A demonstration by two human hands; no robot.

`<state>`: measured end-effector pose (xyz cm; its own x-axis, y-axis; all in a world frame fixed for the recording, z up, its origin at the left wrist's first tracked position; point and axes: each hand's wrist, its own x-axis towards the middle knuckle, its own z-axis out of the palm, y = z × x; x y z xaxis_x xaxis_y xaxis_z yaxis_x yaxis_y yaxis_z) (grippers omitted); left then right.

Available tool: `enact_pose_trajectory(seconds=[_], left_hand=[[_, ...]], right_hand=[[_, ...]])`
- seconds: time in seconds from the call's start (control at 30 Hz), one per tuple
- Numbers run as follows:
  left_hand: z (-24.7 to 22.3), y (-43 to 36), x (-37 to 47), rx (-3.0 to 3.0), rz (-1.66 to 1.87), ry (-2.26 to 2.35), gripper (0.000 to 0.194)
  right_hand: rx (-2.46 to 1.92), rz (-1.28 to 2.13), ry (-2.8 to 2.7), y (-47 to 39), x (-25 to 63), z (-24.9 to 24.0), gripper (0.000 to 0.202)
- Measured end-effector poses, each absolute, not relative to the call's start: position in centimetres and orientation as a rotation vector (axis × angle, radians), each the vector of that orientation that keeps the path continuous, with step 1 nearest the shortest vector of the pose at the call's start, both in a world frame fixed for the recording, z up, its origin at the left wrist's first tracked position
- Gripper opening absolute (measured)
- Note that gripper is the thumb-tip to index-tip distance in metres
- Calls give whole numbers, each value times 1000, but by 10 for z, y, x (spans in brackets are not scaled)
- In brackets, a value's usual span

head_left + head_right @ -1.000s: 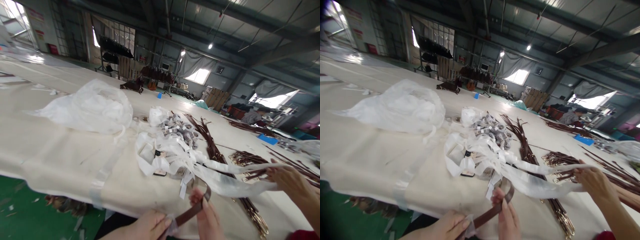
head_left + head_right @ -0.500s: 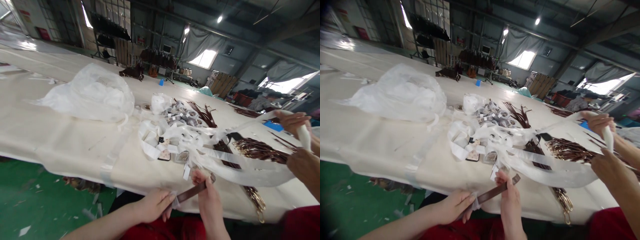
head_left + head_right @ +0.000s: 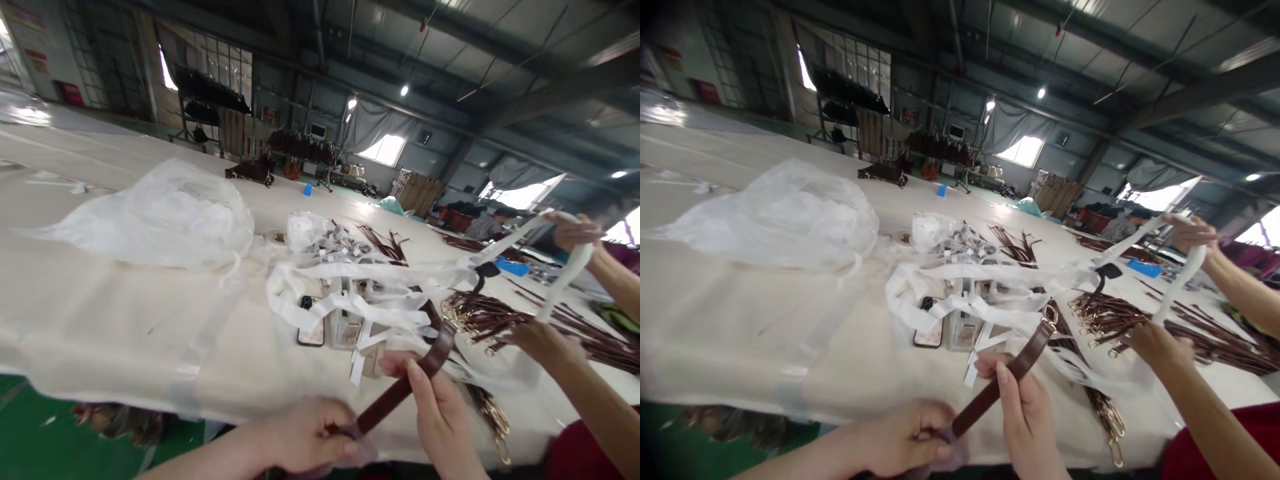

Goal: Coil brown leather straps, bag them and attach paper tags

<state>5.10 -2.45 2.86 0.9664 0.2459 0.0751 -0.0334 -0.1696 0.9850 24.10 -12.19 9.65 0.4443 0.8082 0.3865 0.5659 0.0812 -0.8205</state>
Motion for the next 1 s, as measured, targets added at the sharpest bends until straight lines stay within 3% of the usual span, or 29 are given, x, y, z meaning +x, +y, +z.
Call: enact_pose_trajectory(seconds=[0.1,0.33,0.43,0.67,1.0], left_hand=[[44,-24,66,1905,378,269,70],[100,-17,110,1878,885,279,57],[119,-14,120,1996,989,324,53],[154,-13,135,2058,1078,355,47],[146,-17,118,1880,759,196,53]], right_hand=[[-1586,187,-1275,-119,250,119,36],[-1531,292,-1543,-107,247,159,36],[-1371,326,-1339,-101,257,182,43],[-1359,291,-1205,-90,264,227,53],[-1375,244,-1151,-90,257,211,54]])
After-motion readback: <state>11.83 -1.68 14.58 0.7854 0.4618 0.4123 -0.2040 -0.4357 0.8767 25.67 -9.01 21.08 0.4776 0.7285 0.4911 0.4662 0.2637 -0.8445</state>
